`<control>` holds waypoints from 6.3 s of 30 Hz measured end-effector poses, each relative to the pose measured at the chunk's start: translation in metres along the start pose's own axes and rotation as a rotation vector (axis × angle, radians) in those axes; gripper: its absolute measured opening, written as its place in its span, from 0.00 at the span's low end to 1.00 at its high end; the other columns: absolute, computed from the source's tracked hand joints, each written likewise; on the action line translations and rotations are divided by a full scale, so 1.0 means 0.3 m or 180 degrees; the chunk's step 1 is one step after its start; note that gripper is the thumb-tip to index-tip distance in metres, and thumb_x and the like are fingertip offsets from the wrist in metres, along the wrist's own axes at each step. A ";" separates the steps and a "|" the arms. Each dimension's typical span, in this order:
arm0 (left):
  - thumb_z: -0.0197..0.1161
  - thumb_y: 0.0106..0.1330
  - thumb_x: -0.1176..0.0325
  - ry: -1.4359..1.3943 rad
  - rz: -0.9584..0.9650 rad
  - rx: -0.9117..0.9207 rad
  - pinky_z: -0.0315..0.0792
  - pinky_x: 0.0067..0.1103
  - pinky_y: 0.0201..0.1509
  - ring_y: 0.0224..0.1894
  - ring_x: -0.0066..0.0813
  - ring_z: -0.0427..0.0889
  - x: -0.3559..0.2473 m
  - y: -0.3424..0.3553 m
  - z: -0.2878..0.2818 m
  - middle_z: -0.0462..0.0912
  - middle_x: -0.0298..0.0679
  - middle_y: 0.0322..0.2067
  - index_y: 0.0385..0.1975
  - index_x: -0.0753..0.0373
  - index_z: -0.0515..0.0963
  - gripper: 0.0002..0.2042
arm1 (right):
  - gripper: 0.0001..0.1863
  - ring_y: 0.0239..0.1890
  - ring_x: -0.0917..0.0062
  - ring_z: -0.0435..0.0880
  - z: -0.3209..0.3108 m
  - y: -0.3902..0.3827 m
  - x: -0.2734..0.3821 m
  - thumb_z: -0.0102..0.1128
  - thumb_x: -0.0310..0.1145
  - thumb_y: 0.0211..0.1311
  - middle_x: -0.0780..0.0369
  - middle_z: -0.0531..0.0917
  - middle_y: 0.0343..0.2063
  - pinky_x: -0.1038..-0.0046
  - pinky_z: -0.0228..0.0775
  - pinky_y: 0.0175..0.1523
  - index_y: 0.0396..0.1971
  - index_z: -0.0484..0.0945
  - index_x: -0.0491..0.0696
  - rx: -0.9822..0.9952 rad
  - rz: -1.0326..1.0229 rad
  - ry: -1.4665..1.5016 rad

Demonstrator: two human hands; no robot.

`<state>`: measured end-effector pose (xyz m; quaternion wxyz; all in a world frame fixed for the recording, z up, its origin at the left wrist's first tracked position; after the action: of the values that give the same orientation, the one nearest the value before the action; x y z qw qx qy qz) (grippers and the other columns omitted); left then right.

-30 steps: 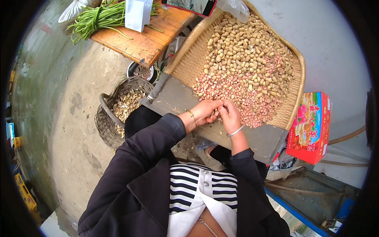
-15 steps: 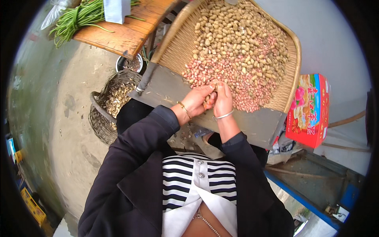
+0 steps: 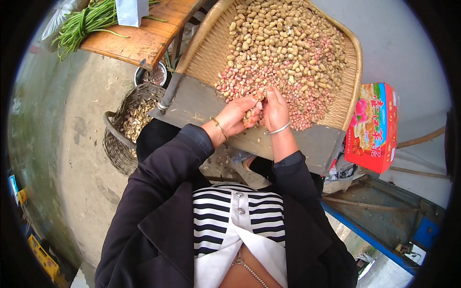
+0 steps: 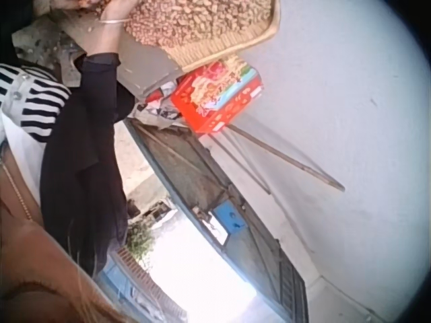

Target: The person sits and shells peanuts by hand, picking them from a large woven tray and placing the shelled kernels into a smaller basket. The person repeatedly picks, cracks, and discards the shells while sorting the peanuts.

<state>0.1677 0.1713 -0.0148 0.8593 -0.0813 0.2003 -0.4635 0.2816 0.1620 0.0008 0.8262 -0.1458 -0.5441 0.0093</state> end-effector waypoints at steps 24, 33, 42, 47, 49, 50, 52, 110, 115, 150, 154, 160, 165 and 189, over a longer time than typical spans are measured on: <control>0.38 0.65 0.51 0.0329 -0.0414 -0.0311 0.64 0.14 0.19 0.22 0.22 0.74 -0.001 -0.002 -0.017 0.76 0.36 0.24 0.38 0.65 0.71 0.22 | 0.09 0.23 0.79 0.74 -0.098 -0.015 0.160 0.46 0.31 0.60 0.64 0.76 0.21 0.77 0.67 0.30 0.35 0.75 0.46 0.0621 -0.0119 -0.2717; 0.47 0.64 0.60 0.0429 0.0016 -0.0112 0.57 0.14 0.13 0.15 0.21 0.64 -0.009 0.020 -0.028 0.67 0.33 0.16 0.22 0.61 0.67 0.13 | 0.11 0.34 0.61 0.73 -0.277 0.150 0.144 0.59 0.34 0.47 0.54 0.75 0.29 0.65 0.67 0.38 0.30 0.74 0.45 -0.1533 -0.1751 -0.4948; 0.48 0.64 0.65 0.1123 0.0540 -0.0604 0.54 0.10 0.16 0.16 0.14 0.62 -0.055 0.013 -0.002 0.67 0.28 0.16 0.34 0.62 0.75 0.10 | 0.10 0.21 0.82 0.72 -0.291 0.069 0.090 0.46 0.32 0.59 0.63 0.73 0.24 0.81 0.63 0.25 0.35 0.72 0.42 -0.0637 -0.0157 -0.1894; 0.51 0.62 0.68 0.2115 0.0496 -0.0392 0.54 0.11 0.17 0.14 0.13 0.64 -0.052 -0.011 0.050 0.71 0.27 0.15 0.42 0.64 0.74 0.11 | 0.13 0.21 0.83 0.70 -0.130 -0.061 0.046 0.40 0.33 0.63 0.64 0.72 0.23 0.83 0.62 0.24 0.39 0.69 0.40 0.0976 0.0648 0.0035; 0.51 0.62 0.68 0.2116 0.0521 -0.0042 0.57 0.10 0.19 0.17 0.14 0.69 -0.052 -0.018 0.063 0.74 0.30 0.18 0.41 0.66 0.74 0.11 | 0.13 0.21 0.83 0.70 -0.103 -0.084 0.029 0.42 0.35 0.63 0.64 0.72 0.23 0.83 0.62 0.24 0.40 0.69 0.41 0.0877 0.0762 0.0078; 0.51 0.62 0.68 0.2118 0.0530 0.0134 0.58 0.10 0.19 0.19 0.15 0.72 -0.054 -0.019 0.068 0.75 0.32 0.19 0.40 0.66 0.74 0.11 | 0.14 0.21 0.83 0.70 -0.095 -0.088 0.024 0.42 0.36 0.63 0.64 0.72 0.23 0.83 0.62 0.24 0.40 0.69 0.41 0.0826 0.0819 0.0102; 0.51 0.62 0.69 0.2121 0.0805 0.0222 0.64 0.12 0.23 0.23 0.21 0.77 -0.042 0.003 0.037 0.77 0.36 0.21 0.37 0.68 0.75 0.11 | 0.14 0.20 0.84 0.70 -0.075 -0.089 0.034 0.42 0.37 0.63 0.64 0.72 0.23 0.84 0.62 0.23 0.41 0.67 0.42 0.0732 0.0671 -0.0179; 0.44 0.64 0.68 0.1007 0.0684 -0.0943 0.60 0.14 0.13 0.16 0.20 0.69 -0.082 0.018 -0.066 0.77 0.40 0.25 0.29 0.66 0.69 0.09 | 0.10 0.11 0.85 0.64 -0.153 0.019 -0.032 0.43 0.26 0.59 0.63 0.72 0.18 0.84 0.58 0.16 0.39 0.69 0.41 -0.0485 0.0147 -0.0638; 0.46 0.63 0.68 0.1071 0.0728 -0.0745 0.59 0.12 0.15 0.18 0.19 0.67 -0.117 -0.007 -0.023 0.77 0.43 0.30 0.32 0.66 0.68 0.07 | 0.10 0.13 0.86 0.68 -0.237 0.077 -0.020 0.45 0.26 0.57 0.63 0.75 0.20 0.85 0.60 0.18 0.39 0.70 0.42 -0.0767 -0.0397 -0.1594; 0.50 0.62 0.64 0.0085 0.0446 -0.0044 0.71 0.16 0.21 0.25 0.28 0.78 -0.142 -0.004 -0.010 0.76 0.38 0.27 0.31 0.62 0.70 0.08 | 0.12 0.31 0.85 0.71 -0.104 0.112 0.106 0.51 0.23 0.54 0.66 0.75 0.31 0.83 0.64 0.39 0.40 0.74 0.45 0.0034 -0.0505 -0.1792; 0.50 0.62 0.66 0.0713 0.0068 -0.0350 0.59 0.11 0.13 0.16 0.18 0.67 -0.124 -0.002 -0.012 0.70 0.31 0.17 0.32 0.63 0.72 0.08 | 0.11 0.36 0.84 0.72 -0.037 0.046 0.091 0.50 0.24 0.55 0.64 0.75 0.34 0.85 0.62 0.43 0.40 0.74 0.43 0.0459 -0.1064 -0.2266; 0.52 0.62 0.64 0.0644 0.0096 -0.0141 0.55 0.10 0.11 0.16 0.15 0.65 -0.082 0.015 -0.041 0.69 0.30 0.17 0.28 0.61 0.71 0.07 | 0.13 0.38 0.74 0.74 0.070 -0.048 0.105 0.53 0.23 0.51 0.59 0.74 0.37 0.77 0.66 0.44 0.39 0.73 0.42 0.0370 -0.0999 -0.2379; 0.52 0.62 0.62 0.0599 -0.0078 -0.0192 0.56 0.10 0.11 0.15 0.16 0.66 -0.062 0.011 -0.032 0.70 0.31 0.17 0.26 0.60 0.71 0.09 | 0.10 0.37 0.64 0.74 0.060 -0.041 0.094 0.54 0.24 0.49 0.55 0.76 0.33 0.71 0.67 0.42 0.34 0.74 0.41 0.0210 -0.2250 -0.3598; 0.48 0.64 0.61 0.0068 -0.0059 -0.0072 0.57 0.12 0.13 0.16 0.20 0.66 -0.052 -0.010 0.002 0.70 0.33 0.18 0.30 0.61 0.68 0.10 | 0.09 0.26 0.82 0.73 0.031 -0.016 -0.020 0.47 0.29 0.60 0.62 0.74 0.32 0.82 0.66 0.30 0.36 0.71 0.40 0.0126 -0.0023 0.0277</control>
<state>0.1580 0.1824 -0.0092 0.8518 -0.0879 0.2140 -0.4700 0.2701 0.1586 0.0001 0.8519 -0.1276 -0.5078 0.0107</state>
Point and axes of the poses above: each hand's wrist, its own y-axis towards the middle knuckle, its own z-axis out of the palm, x = y × z, the point moved 2 cm from there along y, towards the middle knuckle
